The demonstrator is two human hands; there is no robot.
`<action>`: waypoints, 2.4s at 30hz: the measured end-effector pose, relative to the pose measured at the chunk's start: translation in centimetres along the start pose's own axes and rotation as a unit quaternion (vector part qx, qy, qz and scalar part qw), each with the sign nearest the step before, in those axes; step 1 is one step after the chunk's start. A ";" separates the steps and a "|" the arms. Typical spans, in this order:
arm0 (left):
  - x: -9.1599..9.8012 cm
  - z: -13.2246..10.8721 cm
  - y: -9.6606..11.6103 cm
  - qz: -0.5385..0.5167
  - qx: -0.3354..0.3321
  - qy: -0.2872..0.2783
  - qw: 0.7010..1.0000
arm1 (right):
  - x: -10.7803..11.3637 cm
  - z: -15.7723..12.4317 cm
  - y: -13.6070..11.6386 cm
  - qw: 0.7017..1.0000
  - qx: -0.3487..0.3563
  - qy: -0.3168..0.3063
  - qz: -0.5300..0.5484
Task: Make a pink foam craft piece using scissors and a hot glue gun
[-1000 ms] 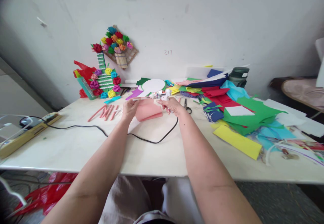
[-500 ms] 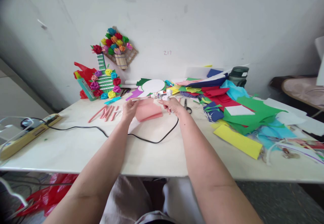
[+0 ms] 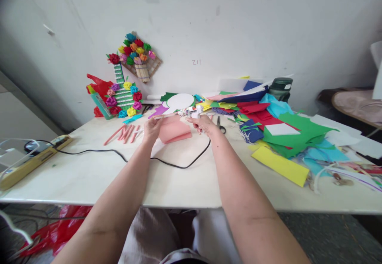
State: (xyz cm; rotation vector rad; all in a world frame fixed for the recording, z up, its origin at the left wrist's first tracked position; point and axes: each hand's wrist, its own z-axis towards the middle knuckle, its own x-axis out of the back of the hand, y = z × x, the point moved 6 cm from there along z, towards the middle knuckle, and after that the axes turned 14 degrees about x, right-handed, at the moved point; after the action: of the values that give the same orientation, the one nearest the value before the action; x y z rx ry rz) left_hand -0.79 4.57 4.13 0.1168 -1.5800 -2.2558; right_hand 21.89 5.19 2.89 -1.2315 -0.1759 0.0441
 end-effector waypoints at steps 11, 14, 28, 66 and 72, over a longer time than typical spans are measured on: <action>0.0 -0.2 0.5 -0.025 -0.008 0.006 1.000 | 0.7 0.3 0.8 0.999 -0.002 0.037 0.005; 0.0 -0.2 0.4 -0.019 -0.007 0.010 1.000 | 0.8 0.3 0.8 0.999 -0.005 0.043 0.003; 0.1 0.0 0.0 -0.026 0.001 0.008 1.000 | 1.2 0.1 0.7 0.998 -0.023 0.061 -0.005; -0.4 0.0 -0.5 -0.101 0.046 -0.037 0.993 | -0.9 -0.3 -0.9 1.000 -0.011 0.005 -0.005; -0.5 0.2 -0.8 -0.107 0.049 -0.040 0.992 | -1.0 -0.3 -0.9 1.000 -0.006 0.002 -0.008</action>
State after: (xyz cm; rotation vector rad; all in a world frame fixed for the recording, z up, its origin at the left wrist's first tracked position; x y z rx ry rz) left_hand -0.59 5.16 3.37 0.2354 -1.7969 -2.3698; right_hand 20.88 4.52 3.53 -1.2421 -0.1831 0.0274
